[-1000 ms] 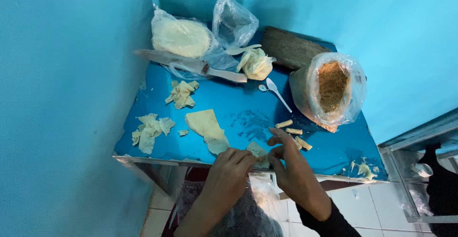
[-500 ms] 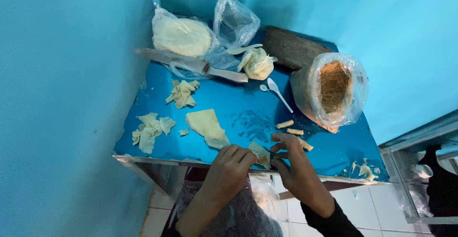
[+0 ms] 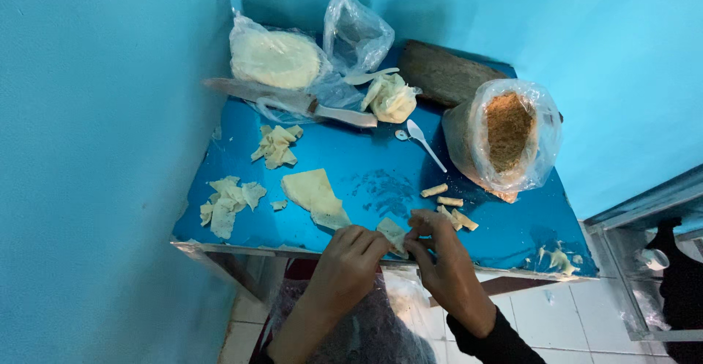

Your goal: The person sits at a small blue table and shapes pieces of dough by hand, pressing filling from a plastic-lined container into flattened dough wrappers and rolling them into filled rolls, placing finished rolls on the table. The person repeats this cycle, occasionally reaching into the filling container and setting trimmed dough scraps aside.

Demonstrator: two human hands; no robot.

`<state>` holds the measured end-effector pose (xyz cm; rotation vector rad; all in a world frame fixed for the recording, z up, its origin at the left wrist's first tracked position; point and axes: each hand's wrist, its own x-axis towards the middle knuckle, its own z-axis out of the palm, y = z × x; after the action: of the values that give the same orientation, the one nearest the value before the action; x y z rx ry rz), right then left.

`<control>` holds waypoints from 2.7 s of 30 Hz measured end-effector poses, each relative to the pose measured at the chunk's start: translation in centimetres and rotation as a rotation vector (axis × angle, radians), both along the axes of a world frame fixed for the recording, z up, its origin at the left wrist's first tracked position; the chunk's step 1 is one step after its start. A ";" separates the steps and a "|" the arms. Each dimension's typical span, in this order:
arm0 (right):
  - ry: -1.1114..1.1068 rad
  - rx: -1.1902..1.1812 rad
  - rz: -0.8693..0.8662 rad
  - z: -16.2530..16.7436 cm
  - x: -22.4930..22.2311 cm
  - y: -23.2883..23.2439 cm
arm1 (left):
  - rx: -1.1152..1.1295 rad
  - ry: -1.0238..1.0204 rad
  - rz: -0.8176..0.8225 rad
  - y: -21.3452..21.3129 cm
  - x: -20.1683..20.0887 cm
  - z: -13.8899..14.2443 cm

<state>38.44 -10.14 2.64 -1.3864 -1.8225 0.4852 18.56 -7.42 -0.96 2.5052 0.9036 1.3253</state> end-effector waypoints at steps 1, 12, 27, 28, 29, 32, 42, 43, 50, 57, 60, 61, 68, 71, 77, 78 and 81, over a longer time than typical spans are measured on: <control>-0.025 -0.006 0.007 0.3 0.0 -0.2 | 0.012 -0.001 0.007 0.0 0.0 -0.1; -0.205 -0.150 0.255 3.7 0.5 1.5 | -0.040 -0.029 0.045 0.4 0.6 0.8; -0.322 0.116 0.236 1.4 0.5 0.6 | 0.122 0.219 0.186 0.7 1.1 -0.1; -0.354 0.136 0.217 1.5 0.5 0.9 | 0.090 0.215 0.189 1.0 1.4 0.2; -0.384 0.158 0.195 1.7 0.4 1.2 | 0.059 0.213 0.191 1.2 1.5 0.6; -0.057 -0.246 0.210 3.2 0.5 3.6 | -0.228 0.123 0.125 2.6 1.5 2.3; -0.268 0.010 0.164 1.9 0.0 1.6 | -0.212 0.195 0.131 2.2 0.9 1.7; -0.304 0.090 0.175 1.6 0.0 1.2 | -0.082 0.167 0.117 1.7 0.8 1.4; -0.328 0.128 0.146 2.0 -0.1 2.8 | -0.078 0.317 0.143 2.6 1.0 1.5; -0.373 0.113 0.159 1.8 0.1 2.3 | 0.028 0.495 0.248 0.3 1.0 2.3; -0.537 0.183 0.091 1.1 -0.6 0.7 | 0.014 0.643 0.334 -1.2 1.2 2.6; -0.542 0.212 0.077 0.9 -0.8 0.2 | 0.065 0.627 0.373 -1.4 1.3 2.7; -0.681 0.220 0.047 1.9 -1.0 2.8 | 0.095 0.360 0.586 1.9 0.1 3.7; -0.444 0.121 0.088 1.9 -1.9 3.8 | -0.003 0.573 0.713 2.4 -2.5 3.4; -0.601 0.265 -0.163 2.0 1.0 3.7 | 0.053 0.211 0.559 3.1 -3.7 3.2; -0.637 0.324 -0.200 2.2 1.9 3.8 | 0.045 0.166 0.540 3.2 -3.7 3.4; -0.686 0.437 -0.265 2.5 3.0 3.6 | -0.142 -0.006 0.424 3.2 -4.0 4.0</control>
<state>41.46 -6.58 5.14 -1.5454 -2.0420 -0.5699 14.59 -4.27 3.05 2.2802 1.5320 1.3159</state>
